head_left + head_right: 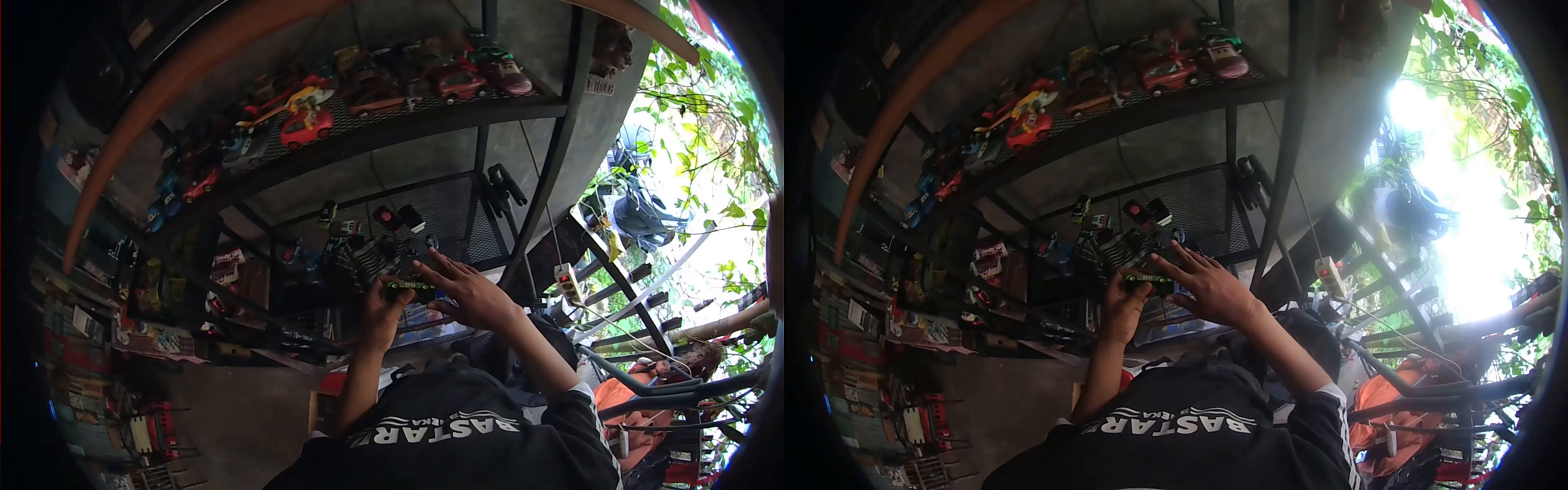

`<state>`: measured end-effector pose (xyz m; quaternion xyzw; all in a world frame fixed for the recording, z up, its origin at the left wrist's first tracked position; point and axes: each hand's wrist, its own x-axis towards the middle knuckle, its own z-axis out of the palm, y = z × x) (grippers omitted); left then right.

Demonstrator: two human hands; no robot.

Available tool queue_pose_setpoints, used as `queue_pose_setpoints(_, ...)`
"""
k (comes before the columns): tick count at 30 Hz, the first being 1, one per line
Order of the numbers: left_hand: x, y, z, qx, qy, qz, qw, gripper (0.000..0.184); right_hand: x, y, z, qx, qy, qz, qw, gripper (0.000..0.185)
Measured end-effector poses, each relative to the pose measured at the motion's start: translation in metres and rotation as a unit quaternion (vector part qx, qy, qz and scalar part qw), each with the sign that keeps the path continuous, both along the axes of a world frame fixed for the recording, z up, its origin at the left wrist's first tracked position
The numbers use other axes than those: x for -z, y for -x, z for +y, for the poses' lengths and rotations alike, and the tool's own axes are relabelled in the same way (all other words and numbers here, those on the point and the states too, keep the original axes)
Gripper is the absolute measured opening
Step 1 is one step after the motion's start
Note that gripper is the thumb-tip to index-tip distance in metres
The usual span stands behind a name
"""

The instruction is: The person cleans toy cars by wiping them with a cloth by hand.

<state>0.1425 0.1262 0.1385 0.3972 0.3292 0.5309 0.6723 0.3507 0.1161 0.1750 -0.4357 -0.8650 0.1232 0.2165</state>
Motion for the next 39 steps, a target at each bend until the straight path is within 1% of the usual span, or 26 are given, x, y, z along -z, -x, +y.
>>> queue_pose_setpoints(2,0.009,-0.010,0.003,0.027,0.009,-0.013,0.999,0.028,-0.004,-0.011,0.001,0.002,0.027,0.115,0.993,0.070)
queue_pose_setpoints(3,0.014,-0.015,0.006,0.028,0.013,-0.014,0.999,0.028,-0.003,-0.016,0.001,0.003,0.031,0.114,0.993,0.070)
queue_pose_setpoints(5,0.022,-0.023,0.014,0.057,-0.013,0.036,0.998,0.023,0.005,-0.026,0.003,0.018,0.122,0.177,0.976,0.061)
queue_pose_setpoints(6,0.022,-0.025,0.014,0.058,-0.006,0.036,0.998,0.023,0.011,-0.026,0.006,0.008,0.083,0.212,0.974,0.054)
queue_pose_setpoints(8,0.017,-0.035,0.022,0.084,-0.092,0.081,0.989,0.025,0.013,-0.033,-0.001,0.030,0.108,0.202,0.973,0.053)
queue_pose_setpoints(9,0.017,-0.041,0.027,0.085,-0.103,0.074,0.988,0.025,0.007,-0.040,0.003,0.046,0.121,0.191,0.973,0.052)
queue_pose_setpoints(10,0.019,-0.045,0.032,0.090,-0.125,0.098,0.983,0.026,0.010,-0.044,0.006,0.029,0.086,0.223,0.971,0.054)
queue_pose_setpoints(13,0.011,-0.055,0.040,0.071,-0.155,0.156,0.973,0.033,0.016,-0.047,0.020,0.030,-0.017,0.224,0.974,0.059)
queue_pose_setpoints(15,0.000,-0.064,0.039,0.003,-0.244,0.321,0.915,0.044,0.018,-0.045,0.027,0.048,-0.031,0.231,0.971,0.059)
queue_pose_setpoints(16,-0.002,-0.069,0.037,0.002,-0.238,0.324,0.916,0.044,0.020,-0.043,0.027,0.068,-0.045,0.232,0.969,0.059)
queue_pose_setpoints(18,-0.007,-0.076,0.038,-0.057,-0.344,0.434,0.831,0.054,0.026,-0.038,0.029,0.090,-0.032,0.248,0.964,0.057)
queue_pose_setpoints(19,-0.013,-0.078,0.038,-0.062,-0.343,0.437,0.829,0.054,0.029,-0.036,0.034,0.115,-0.025,0.263,0.958,0.055)
queue_pose_setpoints(21,-0.022,-0.080,0.037,-0.044,-0.338,0.510,0.790,0.057,0.038,-0.038,0.041,0.112,-0.034,0.277,0.954,0.055)
queue_pose_setpoints(23,-0.012,-0.074,0.049,-0.051,-0.358,0.510,0.780,0.058,0.045,-0.042,0.043,0.114,-0.043,0.288,0.950,0.054)
queue_pose_setpoints(24,-0.011,-0.071,0.053,-0.057,-0.378,0.509,0.771,0.058,0.046,-0.044,0.042,0.099,-0.028,0.322,0.941,0.053)
queue_pose_setpoints(25,-0.011,-0.069,0.057,-0.058,-0.377,0.509,0.772,0.058,0.046,-0.045,0.043,0.083,-0.014,0.356,0.931,0.052)
queue_pose_setpoints(27,-0.014,-0.065,0.061,-0.001,-0.293,0.431,0.853,0.052,0.045,-0.050,0.044,0.059,-0.006,0.380,0.923,0.053)
queue_pose_setpoints(28,-0.016,-0.064,0.062,-0.002,-0.291,0.431,0.854,0.052,0.045,-0.052,0.043,0.037,0.001,0.404,0.914,0.053)
queue_pose_setpoints(30,-0.020,-0.063,0.064,0.041,-0.283,0.417,0.863,0.041,0.049,-0.055,0.044,0.040,0.017,0.400,0.916,0.054)
queue_pose_setpoints(31,-0.021,-0.064,0.063,0.041,-0.282,0.418,0.863,0.041,0.050,-0.057,0.044,0.042,0.031,0.396,0.917,0.055)
queue_pose_setpoints(32,-0.023,-0.065,0.062,0.028,-0.273,0.423,0.863,0.036,0.050,-0.058,0.044,0.042,0.031,0.397,0.916,0.055)
queue_pose_setpoints(33,-0.024,-0.066,0.060,0.016,-0.265,0.429,0.863,0.031,0.049,-0.058,0.044,0.057,0.034,0.368,0.928,0.054)
queue_pose_setpoints(35,-0.026,-0.069,0.055,0.012,-0.252,0.431,0.867,0.029,0.048,-0.061,0.043,0.075,0.038,0.338,0.937,0.053)
queue_pose_setpoints(37,-0.025,-0.072,0.052,0.004,-0.236,0.433,0.870,0.028,0.049,-0.061,0.044,0.114,0.021,0.266,0.957,0.050)
queue_pose_setpoints(38,-0.024,-0.074,0.052,-0.011,-0.261,0.457,0.850,0.029,0.047,-0.060,0.044,0.112,0.023,0.267,0.957,0.050)
queue_pose_setpoints(39,-0.024,-0.076,0.051,-0.026,-0.285,0.481,0.829,0.029,0.044,-0.059,0.044,0.125,0.021,0.232,0.965,0.052)
